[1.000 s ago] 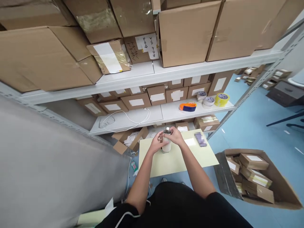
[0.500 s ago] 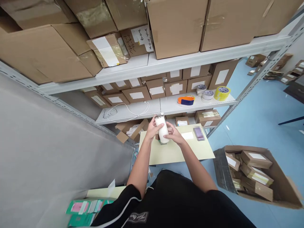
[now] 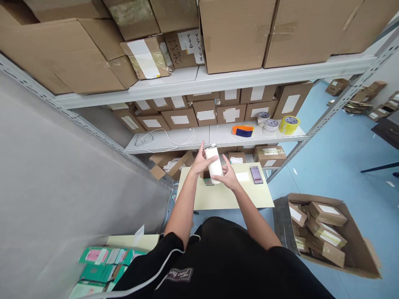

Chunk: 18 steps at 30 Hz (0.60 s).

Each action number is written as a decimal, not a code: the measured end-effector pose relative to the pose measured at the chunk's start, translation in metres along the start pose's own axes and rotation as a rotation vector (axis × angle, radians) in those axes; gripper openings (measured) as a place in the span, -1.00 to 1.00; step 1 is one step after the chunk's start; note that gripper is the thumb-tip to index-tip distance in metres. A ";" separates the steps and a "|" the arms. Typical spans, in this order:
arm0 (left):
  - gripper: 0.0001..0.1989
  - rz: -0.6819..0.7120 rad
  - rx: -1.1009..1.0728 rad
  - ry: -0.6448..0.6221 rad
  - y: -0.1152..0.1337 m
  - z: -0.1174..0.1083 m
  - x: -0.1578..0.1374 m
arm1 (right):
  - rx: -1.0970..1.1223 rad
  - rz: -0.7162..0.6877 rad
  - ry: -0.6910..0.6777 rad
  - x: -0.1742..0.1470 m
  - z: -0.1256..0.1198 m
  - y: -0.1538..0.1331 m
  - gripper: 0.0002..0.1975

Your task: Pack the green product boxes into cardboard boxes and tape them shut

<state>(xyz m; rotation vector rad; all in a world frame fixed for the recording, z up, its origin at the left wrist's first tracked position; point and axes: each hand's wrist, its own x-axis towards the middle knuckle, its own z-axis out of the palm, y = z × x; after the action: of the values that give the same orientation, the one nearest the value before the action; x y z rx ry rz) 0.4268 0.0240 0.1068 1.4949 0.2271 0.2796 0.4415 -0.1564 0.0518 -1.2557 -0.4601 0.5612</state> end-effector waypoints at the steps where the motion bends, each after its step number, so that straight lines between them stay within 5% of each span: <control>1: 0.25 0.009 0.012 0.011 0.000 0.000 0.000 | 0.001 -0.010 0.003 0.000 0.000 -0.001 0.43; 6: 0.23 -0.024 -0.021 0.004 0.001 -0.001 -0.001 | 0.004 0.009 -0.077 0.000 0.000 0.001 0.32; 11: 0.31 0.040 0.029 0.044 0.001 -0.003 -0.004 | -0.138 -0.075 0.107 -0.001 0.005 0.005 0.38; 15: 0.27 0.039 0.006 0.024 -0.002 -0.007 -0.005 | -0.060 -0.034 -0.022 0.000 0.010 0.005 0.37; 18: 0.30 0.059 0.017 -0.007 -0.002 -0.009 -0.007 | -0.062 -0.018 0.004 0.002 0.011 0.007 0.39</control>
<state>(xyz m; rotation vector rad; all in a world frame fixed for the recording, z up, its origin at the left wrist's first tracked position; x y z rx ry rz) 0.4173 0.0305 0.1043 1.5204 0.1805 0.3204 0.4356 -0.1453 0.0477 -1.3103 -0.4880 0.5328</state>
